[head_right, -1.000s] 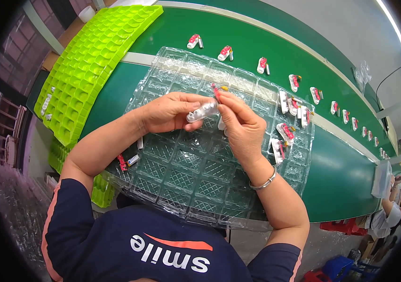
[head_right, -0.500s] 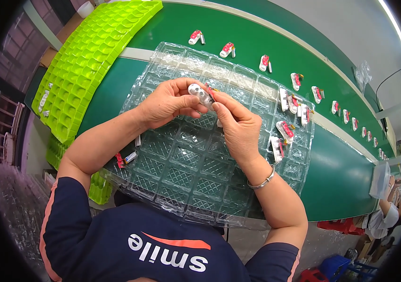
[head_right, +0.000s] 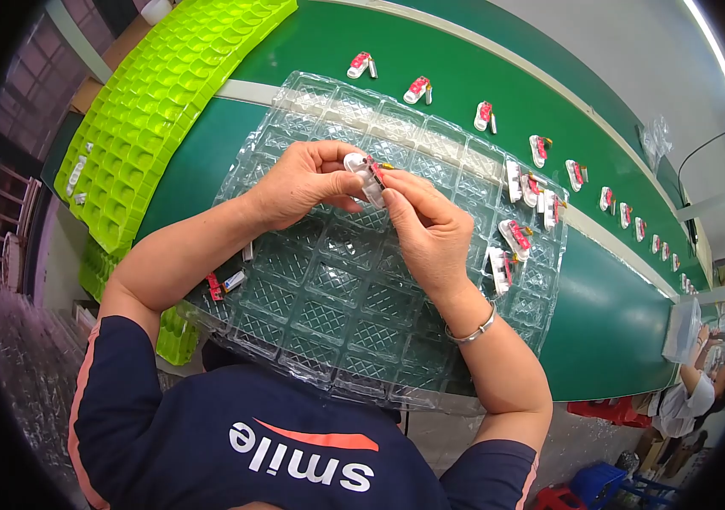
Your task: The person assembles small plastic toy parts by hand at a factory workstation.
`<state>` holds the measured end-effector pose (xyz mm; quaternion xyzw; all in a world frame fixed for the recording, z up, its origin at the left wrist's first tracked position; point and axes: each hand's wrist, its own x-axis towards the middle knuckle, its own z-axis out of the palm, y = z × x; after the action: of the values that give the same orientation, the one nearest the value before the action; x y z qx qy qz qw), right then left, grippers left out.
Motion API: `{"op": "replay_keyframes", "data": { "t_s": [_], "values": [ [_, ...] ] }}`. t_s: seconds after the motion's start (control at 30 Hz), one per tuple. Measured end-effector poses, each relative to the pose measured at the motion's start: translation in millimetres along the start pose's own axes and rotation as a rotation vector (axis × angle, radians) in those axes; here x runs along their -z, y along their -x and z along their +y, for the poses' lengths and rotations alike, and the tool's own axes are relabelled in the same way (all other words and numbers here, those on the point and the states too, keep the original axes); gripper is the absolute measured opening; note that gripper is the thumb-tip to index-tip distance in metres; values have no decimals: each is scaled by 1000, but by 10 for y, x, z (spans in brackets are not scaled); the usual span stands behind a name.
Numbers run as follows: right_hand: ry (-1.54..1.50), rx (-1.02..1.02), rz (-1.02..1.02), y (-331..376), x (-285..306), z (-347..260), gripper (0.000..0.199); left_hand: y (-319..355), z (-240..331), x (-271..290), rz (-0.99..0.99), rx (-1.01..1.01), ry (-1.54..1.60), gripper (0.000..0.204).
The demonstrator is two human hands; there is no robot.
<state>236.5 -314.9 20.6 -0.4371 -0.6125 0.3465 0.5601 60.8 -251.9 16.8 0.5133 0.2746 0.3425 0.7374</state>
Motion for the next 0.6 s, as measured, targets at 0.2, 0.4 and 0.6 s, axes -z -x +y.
{"op": "replay_keyframes", "data": {
  "t_s": [0.2, 0.4, 0.6],
  "values": [
    [-16, -33, 16, 5, 16, -14, 15, -1, 1, -40, 39, -37, -53, 27],
    [270, 282, 11, -8, -12, 24, 17, 30, 37, -62, 38, -92, -95, 25],
    [155, 142, 13, 39, -10, 14, 17, 46, 96, -49, 20, -65, -140, 21]
  ]
}}
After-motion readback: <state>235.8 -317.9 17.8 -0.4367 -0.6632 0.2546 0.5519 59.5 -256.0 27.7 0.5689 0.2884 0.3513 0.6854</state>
